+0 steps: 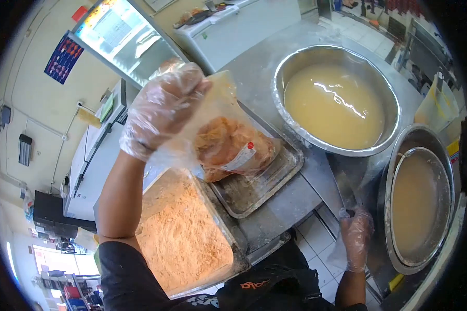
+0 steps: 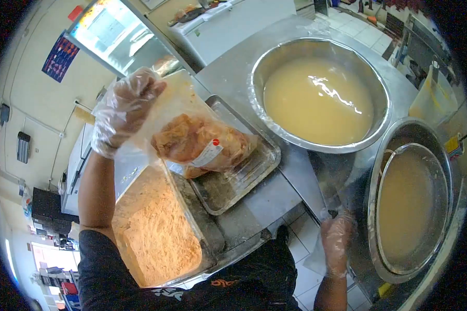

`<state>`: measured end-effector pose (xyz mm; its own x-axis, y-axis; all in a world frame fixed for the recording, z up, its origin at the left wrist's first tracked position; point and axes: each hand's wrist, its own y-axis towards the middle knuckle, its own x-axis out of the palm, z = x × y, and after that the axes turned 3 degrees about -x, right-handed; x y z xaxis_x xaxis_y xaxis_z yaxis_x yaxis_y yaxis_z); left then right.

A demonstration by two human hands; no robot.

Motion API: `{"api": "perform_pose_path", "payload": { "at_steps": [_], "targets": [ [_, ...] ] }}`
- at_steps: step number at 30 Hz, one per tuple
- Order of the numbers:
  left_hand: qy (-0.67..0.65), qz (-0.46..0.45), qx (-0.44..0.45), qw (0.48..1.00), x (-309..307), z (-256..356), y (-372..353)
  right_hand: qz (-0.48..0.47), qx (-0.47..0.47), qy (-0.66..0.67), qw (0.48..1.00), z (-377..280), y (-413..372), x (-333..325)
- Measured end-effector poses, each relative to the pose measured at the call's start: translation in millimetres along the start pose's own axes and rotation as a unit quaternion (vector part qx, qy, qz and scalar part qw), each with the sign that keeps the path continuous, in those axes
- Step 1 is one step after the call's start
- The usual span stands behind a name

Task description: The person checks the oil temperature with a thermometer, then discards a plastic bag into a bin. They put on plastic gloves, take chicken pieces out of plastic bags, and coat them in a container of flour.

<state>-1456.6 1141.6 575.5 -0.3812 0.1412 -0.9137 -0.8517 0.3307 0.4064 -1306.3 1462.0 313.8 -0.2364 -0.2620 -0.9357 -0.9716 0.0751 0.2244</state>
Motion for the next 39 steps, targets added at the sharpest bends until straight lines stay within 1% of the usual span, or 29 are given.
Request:
{"api": "perform_pose_path", "payload": {
  "at_steps": [1,2,4,5,8,9,10,11,12,14,15,18,19,21,23,24,26,27,28,30,31,32,34,37,38,39],
  "targets": [
    [0.045,0.037,0.043,0.997,-6.7,6.7,-4.9,-0.055,0.039,-0.005,0.998,0.6,-1.2,-6.6],
    [0.017,0.016,0.013,1.0,-10.4,10.7,-8.5,-0.109,0.078,-0.01,0.991,2.3,-3.6,-10.8],
    [-0.038,-0.028,-0.045,0.998,-17.7,16.7,-11.4,-0.124,0.04,-0.044,0.99,13.2,-14.0,-7.0],
    [-0.018,-0.043,-0.063,0.997,-7.3,10.9,-14.5,-0.135,0.022,-0.062,0.989,16.1,-21.4,-6.6],
    [0.019,-0.047,-0.036,0.998,12.7,-2.7,-24.8,-0.104,0.032,0.04,0.993,5.9,-30.9,-28.4],
    [0.005,-0.031,-0.074,0.997,10.4,-7.5,-32.4,-0.137,0.067,0.067,0.986,0.8,-32.8,-39.0],
    [0.045,-0.148,-0.135,0.979,7.3,-9.8,-34.6,-0.17,0.102,0.096,0.975,-6.0,-35.4,-49.9],
    [0.086,-0.259,-0.193,0.942,2.7,-12.4,-33.9,-0.201,0.134,0.125,0.962,-12.1,-38.2,-56.2],
    [0.125,-0.366,-0.25,0.887,-2.1,-16.6,-36.9,-0.197,0.114,0.163,0.96,-15.2,-43.8,-58.8],
    [0.103,-0.303,-0.09,0.943,11.5,-53.6,-64.3,-0.187,0.075,0.24,0.95,-19.7,-55.0,-62.9],
    [0.091,-0.268,-0.007,0.959,16.4,-61.7,-74.7,-0.14,0.026,0.282,0.949,-24.7,-58.5,-66.1],
    [0.185,-0.129,-0.117,0.967,17.3,-27.6,-79.6,-0.119,-0.104,0.245,0.957,-48.1,-45.4,-92.7],
    [0.226,-0.104,-0.076,0.966,11.1,-14.4,-77.3,-0.124,-0.12,0.244,0.954,-58.3,-37.7,-104.0],
    [0.194,-0.068,-0.064,0.977,7.8,2.8,-71.4,-0.134,-0.148,0.245,0.949,-77.4,-21.4,-124.0],
    [0.15,-0.022,-0.05,0.987,6.2,19.9,-66.3,-0.093,-0.208,0.172,0.958,-86.9,-12.0,-129.3],
    [0.175,-0.014,-0.017,0.984,7.9,23.6,-66.0,-0.075,-0.234,0.133,0.96,-90.2,-8.1,-130.2],
    [0.212,0.001,0.062,0.975,19.0,26.4,-62.9,-0.058,-0.242,0.231,0.941,-93.4,2.9,-131.3],
    [0.18,0.029,0.076,0.98,25.2,19.5,-69.2,-0.053,-0.242,0.259,0.934,-93.7,8.2,-130.8],
    [0.139,0.083,0.207,0.965,25.6,14.5,-74.0,-0.044,-0.248,0.272,0.929,-98.5,15.0,-131.2],
    [0.143,0.092,0.212,0.962,43.6,18.9,-72.3,-0.032,-0.254,0.297,0.92,-107.2,31.2,-131.0],
    [0.329,0.056,0.218,0.917,32.7,39.9,-74.7,-0.027,-0.252,0.306,0.918,-110.9,40.0,-131.5],
    [0.016,-0.048,0.055,0.997,20.6,75.3,-69.5,-0.024,-0.246,0.311,0.918,-114.8,48.3,-132.6],
    [0.039,0.021,0.136,0.99,25.8,89.2,-74.9,-0.019,-0.238,0.314,0.919,-123.1,66.8,-133.7],
    [0.146,0.151,0.258,0.943,30.9,34.8,-64.9,-0.009,-0.208,0.303,0.93,-123.4,94.3,-141.1],
    [-0.06,0.055,0.069,0.994,17.0,39.5,-70.6,-0.006,-0.193,0.294,0.936,-118.3,102.5,-142.9],
    [0.07,0.091,0.163,0.98,8.4,27.6,-81.5,-0.007,-0.172,0.284,0.943,-110.9,109.4,-144.9]
  ]
}}
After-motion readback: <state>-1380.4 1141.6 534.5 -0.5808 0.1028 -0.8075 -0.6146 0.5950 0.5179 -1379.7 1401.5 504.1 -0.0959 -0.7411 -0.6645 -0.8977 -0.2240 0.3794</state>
